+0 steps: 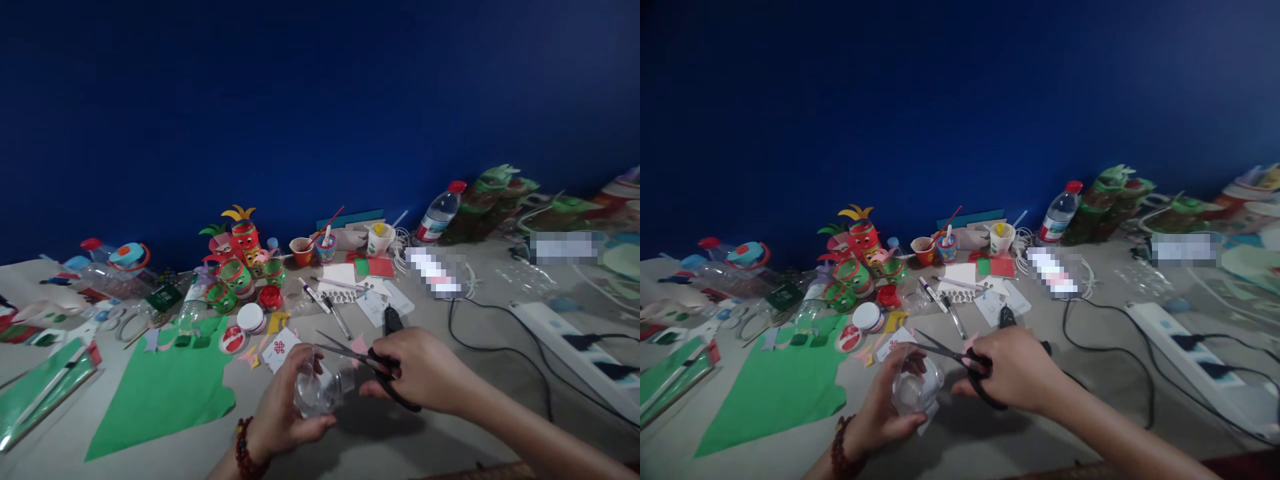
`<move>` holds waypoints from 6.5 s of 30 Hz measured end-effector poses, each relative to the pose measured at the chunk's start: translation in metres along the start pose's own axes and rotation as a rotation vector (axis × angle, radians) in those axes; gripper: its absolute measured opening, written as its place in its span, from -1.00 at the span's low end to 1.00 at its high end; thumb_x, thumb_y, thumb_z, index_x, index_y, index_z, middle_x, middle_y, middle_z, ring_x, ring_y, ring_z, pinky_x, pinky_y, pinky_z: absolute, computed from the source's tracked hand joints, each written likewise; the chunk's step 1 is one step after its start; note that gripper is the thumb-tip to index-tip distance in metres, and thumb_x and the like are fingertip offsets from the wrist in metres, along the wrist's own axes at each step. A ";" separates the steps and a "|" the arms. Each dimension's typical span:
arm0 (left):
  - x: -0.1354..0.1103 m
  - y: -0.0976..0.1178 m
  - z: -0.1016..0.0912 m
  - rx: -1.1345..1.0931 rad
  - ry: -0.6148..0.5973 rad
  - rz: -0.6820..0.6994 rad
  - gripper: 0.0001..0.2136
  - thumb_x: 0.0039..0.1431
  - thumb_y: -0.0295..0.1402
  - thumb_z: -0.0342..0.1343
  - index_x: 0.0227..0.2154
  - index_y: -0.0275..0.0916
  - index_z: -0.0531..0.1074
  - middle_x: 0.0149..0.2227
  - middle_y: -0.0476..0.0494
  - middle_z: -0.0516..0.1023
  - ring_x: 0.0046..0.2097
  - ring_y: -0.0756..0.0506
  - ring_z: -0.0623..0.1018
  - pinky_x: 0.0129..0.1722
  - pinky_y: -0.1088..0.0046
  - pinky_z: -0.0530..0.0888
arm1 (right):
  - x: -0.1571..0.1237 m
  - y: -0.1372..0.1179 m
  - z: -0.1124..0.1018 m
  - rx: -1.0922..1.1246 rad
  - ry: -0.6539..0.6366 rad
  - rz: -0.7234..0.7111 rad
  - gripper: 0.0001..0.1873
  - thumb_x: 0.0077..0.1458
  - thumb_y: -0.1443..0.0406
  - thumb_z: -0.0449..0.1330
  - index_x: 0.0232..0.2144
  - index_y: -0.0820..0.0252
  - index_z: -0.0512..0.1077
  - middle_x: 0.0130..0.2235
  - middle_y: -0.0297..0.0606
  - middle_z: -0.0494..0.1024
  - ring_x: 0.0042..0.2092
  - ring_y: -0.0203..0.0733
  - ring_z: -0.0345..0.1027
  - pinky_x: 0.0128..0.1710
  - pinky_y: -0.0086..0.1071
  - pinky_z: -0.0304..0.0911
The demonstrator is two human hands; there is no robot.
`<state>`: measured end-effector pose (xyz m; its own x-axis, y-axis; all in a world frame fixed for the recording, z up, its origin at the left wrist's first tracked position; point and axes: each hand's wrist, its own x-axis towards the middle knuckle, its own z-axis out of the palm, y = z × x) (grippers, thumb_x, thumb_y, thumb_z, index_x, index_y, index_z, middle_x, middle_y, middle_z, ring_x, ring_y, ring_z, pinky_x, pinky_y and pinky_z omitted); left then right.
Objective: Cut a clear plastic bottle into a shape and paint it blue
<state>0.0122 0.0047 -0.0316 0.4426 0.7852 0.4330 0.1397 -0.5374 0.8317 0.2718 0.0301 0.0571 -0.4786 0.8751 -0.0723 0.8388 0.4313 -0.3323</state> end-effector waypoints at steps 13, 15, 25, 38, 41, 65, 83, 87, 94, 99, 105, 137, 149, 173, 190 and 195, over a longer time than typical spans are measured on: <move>-0.008 -0.009 0.005 -0.001 0.026 0.011 -0.24 0.09 0.02 0.23 0.26 -0.11 0.03 0.05 -0.33 0.31 -0.13 -0.20 0.49 -0.13 0.17 0.50 | -0.001 -0.003 0.001 -0.018 0.005 0.002 -0.53 -0.08 -0.15 0.30 -0.55 0.12 0.46 -0.52 -0.31 0.57 -0.45 -0.13 0.43 -0.48 -0.36 -0.13; -0.009 -0.009 0.005 -0.010 0.033 0.013 -0.24 0.08 0.01 0.24 0.25 -0.10 0.05 0.03 -0.32 0.33 -0.13 -0.20 0.50 -0.14 0.18 0.50 | -0.001 -0.004 0.001 -0.021 0.002 0.007 -0.53 -0.07 -0.15 0.30 -0.57 0.12 0.46 -0.53 -0.31 0.57 -0.46 -0.14 0.42 -0.48 -0.36 -0.13; -0.009 -0.012 0.003 -0.068 0.028 0.057 -0.22 0.07 0.00 0.25 0.27 -0.09 0.04 0.05 -0.32 0.35 -0.14 -0.19 0.50 -0.18 0.20 0.52 | -0.005 -0.001 0.001 -0.037 0.030 -0.045 -0.54 -0.05 -0.11 0.32 -0.60 0.13 0.46 -0.55 -0.29 0.57 -0.46 -0.15 0.45 -0.47 -0.36 -0.09; -0.010 -0.010 -0.004 -0.228 -0.026 0.013 -0.22 0.00 0.03 0.29 0.23 -0.12 0.15 0.03 -0.29 0.37 -0.17 -0.16 0.49 -0.23 0.29 0.53 | -0.007 0.010 0.009 -0.065 0.091 -0.153 -0.48 0.02 -0.16 0.26 -0.60 0.13 0.47 -0.58 -0.28 0.55 -0.49 -0.15 0.44 -0.47 -0.34 -0.01; -0.009 -0.010 -0.002 -0.314 -0.038 0.009 -0.23 0.00 0.06 0.28 0.22 -0.13 0.16 0.01 -0.29 0.37 -0.19 -0.15 0.50 -0.28 0.33 0.52 | -0.007 0.012 0.009 -0.093 0.071 -0.165 -0.49 0.03 -0.15 0.26 -0.58 0.15 0.48 -0.57 -0.27 0.55 -0.48 -0.14 0.45 -0.46 -0.34 0.00; -0.007 -0.009 0.000 -0.269 -0.068 0.059 -0.21 -0.08 0.19 0.22 0.14 -0.16 0.22 -0.14 -0.20 0.39 -0.26 -0.13 0.45 -0.33 0.36 0.45 | -0.008 0.003 -0.005 -0.070 0.024 -0.033 -0.52 -0.01 -0.14 0.29 -0.53 0.14 0.50 -0.52 -0.25 0.59 -0.45 -0.14 0.46 -0.45 -0.37 0.01; -0.008 -0.012 0.005 -0.050 -0.036 0.093 -0.23 0.00 0.15 0.22 0.19 -0.10 0.12 -0.04 -0.27 0.36 -0.09 -0.24 0.48 -0.12 0.16 0.50 | -0.006 -0.011 -0.005 -0.040 -0.049 -0.013 -0.47 -0.11 -0.21 0.29 -0.44 0.12 0.45 -0.42 -0.27 0.60 -0.38 -0.03 0.47 -0.42 -0.34 -0.06; -0.008 -0.012 0.007 -0.108 -0.026 0.046 -0.25 -0.01 0.17 0.22 0.14 -0.15 0.19 -0.08 -0.25 0.38 -0.15 -0.20 0.47 -0.19 0.22 0.49 | -0.005 -0.008 -0.003 -0.048 -0.055 -0.007 -0.47 -0.05 -0.21 0.25 -0.51 0.13 0.44 -0.50 -0.29 0.57 -0.40 -0.05 0.46 -0.44 -0.36 -0.10; -0.010 -0.016 0.008 -0.189 -0.021 0.051 -0.24 -0.02 0.14 0.24 0.16 -0.14 0.18 -0.05 -0.25 0.38 -0.16 -0.18 0.47 -0.23 0.27 0.48 | -0.003 -0.005 -0.001 -0.047 -0.001 -0.079 -0.49 -0.05 -0.17 0.29 -0.55 0.14 0.44 -0.52 -0.31 0.57 -0.43 -0.10 0.46 -0.45 -0.37 -0.08; -0.015 -0.023 0.010 -0.308 -0.040 0.008 -0.15 -0.10 0.15 0.29 0.20 -0.14 0.15 -0.03 -0.26 0.37 -0.20 -0.15 0.48 -0.27 0.31 0.48 | -0.002 0.002 0.002 -0.048 0.047 -0.119 -0.52 -0.04 -0.12 0.32 -0.59 0.15 0.43 -0.56 -0.31 0.56 -0.47 -0.15 0.45 -0.46 -0.37 -0.07; -0.013 -0.017 0.008 -0.499 -0.072 -0.055 -0.16 -0.14 0.16 0.31 0.14 -0.17 0.22 -0.07 -0.25 0.39 -0.21 -0.14 0.49 -0.26 0.31 0.47 | -0.003 0.008 0.001 -0.046 0.074 -0.173 -0.55 -0.07 -0.08 0.37 -0.60 0.15 0.46 -0.58 -0.31 0.55 -0.49 -0.20 0.44 -0.48 -0.38 -0.06; -0.006 -0.003 0.007 -0.771 -0.179 -0.240 -0.16 -0.32 0.06 0.45 0.05 -0.19 0.32 -0.06 -0.24 0.46 -0.20 -0.16 0.53 -0.21 0.28 0.48 | -0.005 0.005 0.004 -0.071 -0.021 -0.160 -0.46 0.00 -0.17 0.26 -0.62 0.16 0.43 -0.59 -0.29 0.55 -0.52 -0.22 0.40 -0.49 -0.36 -0.12; -0.012 -0.016 0.010 -0.575 -0.178 -0.226 -0.12 -0.32 0.17 0.38 0.05 -0.24 0.31 -0.10 -0.26 0.45 -0.20 -0.18 0.49 -0.21 0.24 0.47 | -0.002 -0.010 -0.012 -0.108 -0.079 -0.074 -0.47 -0.04 -0.19 0.25 -0.59 0.14 0.48 -0.54 -0.26 0.58 -0.47 -0.13 0.45 -0.49 -0.35 -0.15; -0.011 -0.012 0.015 -0.795 -0.195 -0.237 -0.18 -0.35 0.01 0.49 0.02 -0.21 0.35 -0.12 -0.21 0.48 -0.24 -0.12 0.50 -0.25 0.33 0.44 | 0.001 -0.014 -0.012 -0.095 -0.101 -0.074 -0.58 -0.04 -0.08 0.28 -0.57 0.13 0.47 -0.50 -0.28 0.60 -0.43 -0.11 0.47 -0.48 -0.38 -0.14; -0.010 -0.007 0.012 -0.922 -0.227 -0.301 -0.20 -0.28 0.10 0.42 0.01 -0.24 0.37 -0.15 -0.22 0.48 -0.21 -0.13 0.48 -0.25 0.37 0.40 | 0.002 -0.006 -0.006 -0.030 -0.033 -0.113 -0.74 -0.02 0.16 0.27 -0.64 0.15 0.46 -0.57 -0.26 0.58 -0.51 -0.22 0.40 -0.50 -0.38 -0.17; -0.005 -0.003 0.011 -1.013 -0.239 -0.297 -0.24 -0.23 0.06 0.42 0.02 -0.21 0.36 -0.14 -0.20 0.48 -0.23 -0.10 0.49 -0.27 0.41 0.40 | 0.005 -0.008 -0.013 0.124 -0.025 -0.015 -0.69 -0.01 0.08 0.27 -0.60 0.16 0.44 -0.57 -0.29 0.52 -0.50 -0.23 0.31 -0.49 -0.40 -0.05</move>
<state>0.0192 -0.0009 -0.0396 0.6885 0.7029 0.1789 -0.4786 0.2550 0.8402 0.2659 0.0340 0.0721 -0.4987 0.8621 -0.0897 0.7938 0.4127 -0.4467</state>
